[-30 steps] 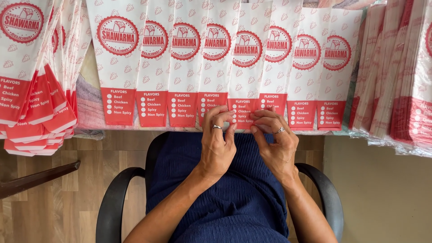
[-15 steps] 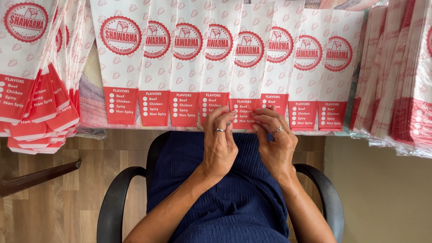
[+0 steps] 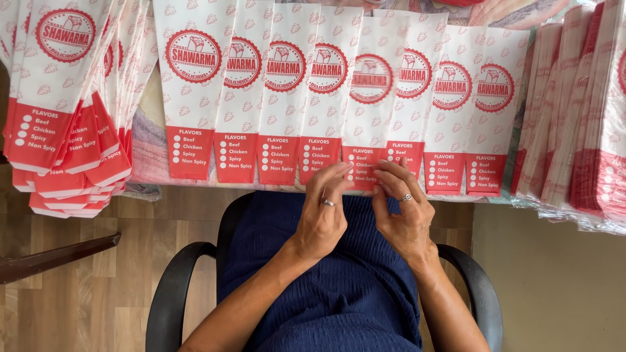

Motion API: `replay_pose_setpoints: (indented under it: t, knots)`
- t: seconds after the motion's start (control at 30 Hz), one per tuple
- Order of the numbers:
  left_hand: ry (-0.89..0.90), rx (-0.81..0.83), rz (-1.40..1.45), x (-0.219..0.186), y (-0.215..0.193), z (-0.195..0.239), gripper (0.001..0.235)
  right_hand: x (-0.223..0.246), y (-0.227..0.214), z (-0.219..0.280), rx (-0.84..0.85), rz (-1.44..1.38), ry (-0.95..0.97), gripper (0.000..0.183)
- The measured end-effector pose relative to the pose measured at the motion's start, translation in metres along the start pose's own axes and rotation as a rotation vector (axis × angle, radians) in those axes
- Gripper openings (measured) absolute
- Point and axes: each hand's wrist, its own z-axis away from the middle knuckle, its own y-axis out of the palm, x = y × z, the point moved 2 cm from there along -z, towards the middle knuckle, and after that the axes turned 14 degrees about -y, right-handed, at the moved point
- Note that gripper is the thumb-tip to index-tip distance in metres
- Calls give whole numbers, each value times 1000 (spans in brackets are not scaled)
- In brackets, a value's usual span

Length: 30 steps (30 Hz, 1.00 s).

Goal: Applying adhesive to the edges of pre-folded paper bags and pressing them together to complete the assembly.

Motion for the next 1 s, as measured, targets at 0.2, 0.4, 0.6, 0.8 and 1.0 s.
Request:
replay_pose_setpoints:
  t: [0.2, 0.4, 0.6, 0.8, 1.0]
  knots:
    - [57, 56, -220, 8, -39, -21, 48, -6, -16, -3, -62, 50, -16, 29]
    - [52, 128, -192, 5, -22, -13, 63, 15, -4, -10, -29, -12, -57, 31]
    - [73, 112, -128, 13, -40, -13, 57, 13, 26, 0, 85, -94, -130, 18]
    - [78, 124, -28, 33, -52, -14, 25, 13, 23, -2, 98, -65, -162, 10]
    - [63, 143, 1, 38, -54, -14, 9, 10, 25, 7, 100, -68, -197, 5]
